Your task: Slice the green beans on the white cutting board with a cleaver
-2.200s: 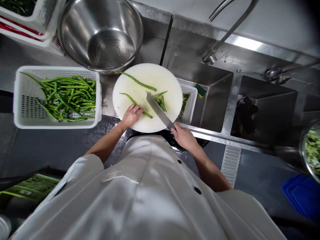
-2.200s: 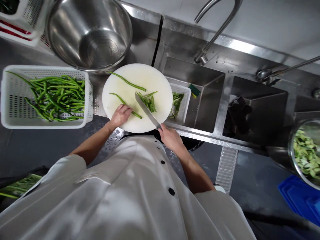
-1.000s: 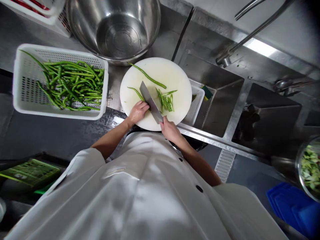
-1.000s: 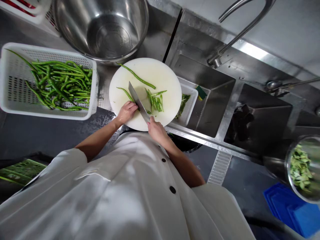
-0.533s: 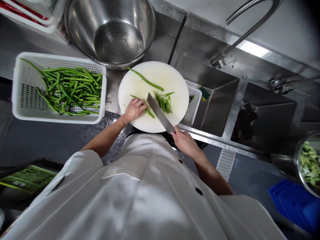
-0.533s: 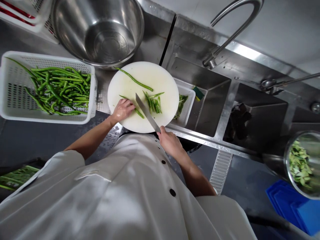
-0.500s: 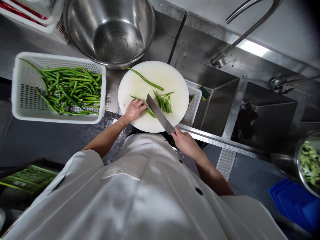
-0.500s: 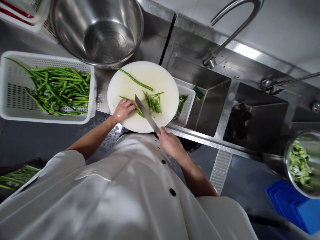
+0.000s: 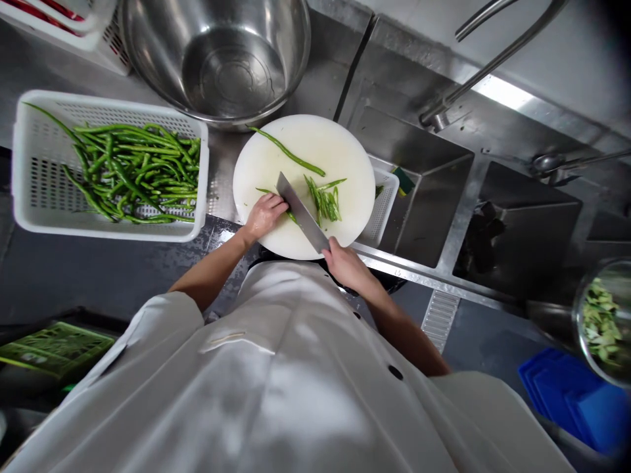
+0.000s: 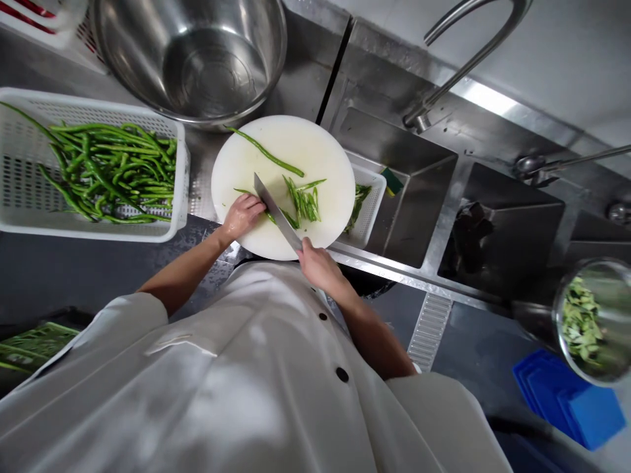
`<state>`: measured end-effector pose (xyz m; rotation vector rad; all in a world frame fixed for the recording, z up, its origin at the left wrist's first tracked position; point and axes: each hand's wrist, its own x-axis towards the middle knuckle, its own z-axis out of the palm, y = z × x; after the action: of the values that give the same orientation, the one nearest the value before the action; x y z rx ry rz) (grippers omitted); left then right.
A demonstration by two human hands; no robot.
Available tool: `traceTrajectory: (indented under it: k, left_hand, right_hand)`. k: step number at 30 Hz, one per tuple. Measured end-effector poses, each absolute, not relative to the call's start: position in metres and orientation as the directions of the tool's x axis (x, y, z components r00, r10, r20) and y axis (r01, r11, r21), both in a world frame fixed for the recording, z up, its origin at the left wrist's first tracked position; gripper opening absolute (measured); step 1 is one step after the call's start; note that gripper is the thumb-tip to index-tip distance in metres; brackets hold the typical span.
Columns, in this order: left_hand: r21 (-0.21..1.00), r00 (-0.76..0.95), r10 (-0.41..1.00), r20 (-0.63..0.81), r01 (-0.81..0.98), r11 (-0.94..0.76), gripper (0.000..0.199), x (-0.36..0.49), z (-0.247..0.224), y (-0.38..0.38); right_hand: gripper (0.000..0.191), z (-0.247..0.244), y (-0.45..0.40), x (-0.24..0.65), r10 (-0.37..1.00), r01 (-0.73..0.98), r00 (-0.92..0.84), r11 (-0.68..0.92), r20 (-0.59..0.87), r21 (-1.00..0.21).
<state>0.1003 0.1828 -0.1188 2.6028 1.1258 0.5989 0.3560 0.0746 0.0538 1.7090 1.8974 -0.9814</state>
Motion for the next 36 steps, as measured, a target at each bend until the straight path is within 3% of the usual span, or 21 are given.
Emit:
traceTrajectory:
  k: [8,14,19,27,36]
  left_hand:
    - [0.394,0.6,0.739,0.308,0.626,-0.673,0.032,0.099,-0.122,0.181]
    - [0.374,0.62,0.723,0.305,0.62,-0.69,0.034,0.098,-0.122,0.182]
    - [0.332,0.564,0.78,0.272,0.705,-0.626,0.031,0.076,-0.112,0.202]
    - [0.375,0.555,0.807,0.203,0.717,-0.588,0.033,0.074,-0.11,0.168]
    - [0.337,0.527,0.819,0.226,0.747,-0.573,0.03,0.072,-0.114,0.138]
  right_hand:
    - [0.037,0.057,0.08,0.362,0.683,0.971,-0.172,-0.007,-0.71,-0.241]
    - [0.046,0.015,0.098,0.331,0.772,0.953,-0.17,-0.028,-0.612,-0.3]
    - [0.044,0.011,0.099,0.351,0.762,0.944,-0.15,-0.079,-0.63,-0.32]
    - [0.038,0.038,0.061,0.377,0.711,0.988,-0.095,-0.02,-0.696,-0.155]
    - [0.034,0.066,0.047,0.378,0.642,0.987,-0.152,0.058,-0.751,-0.15]
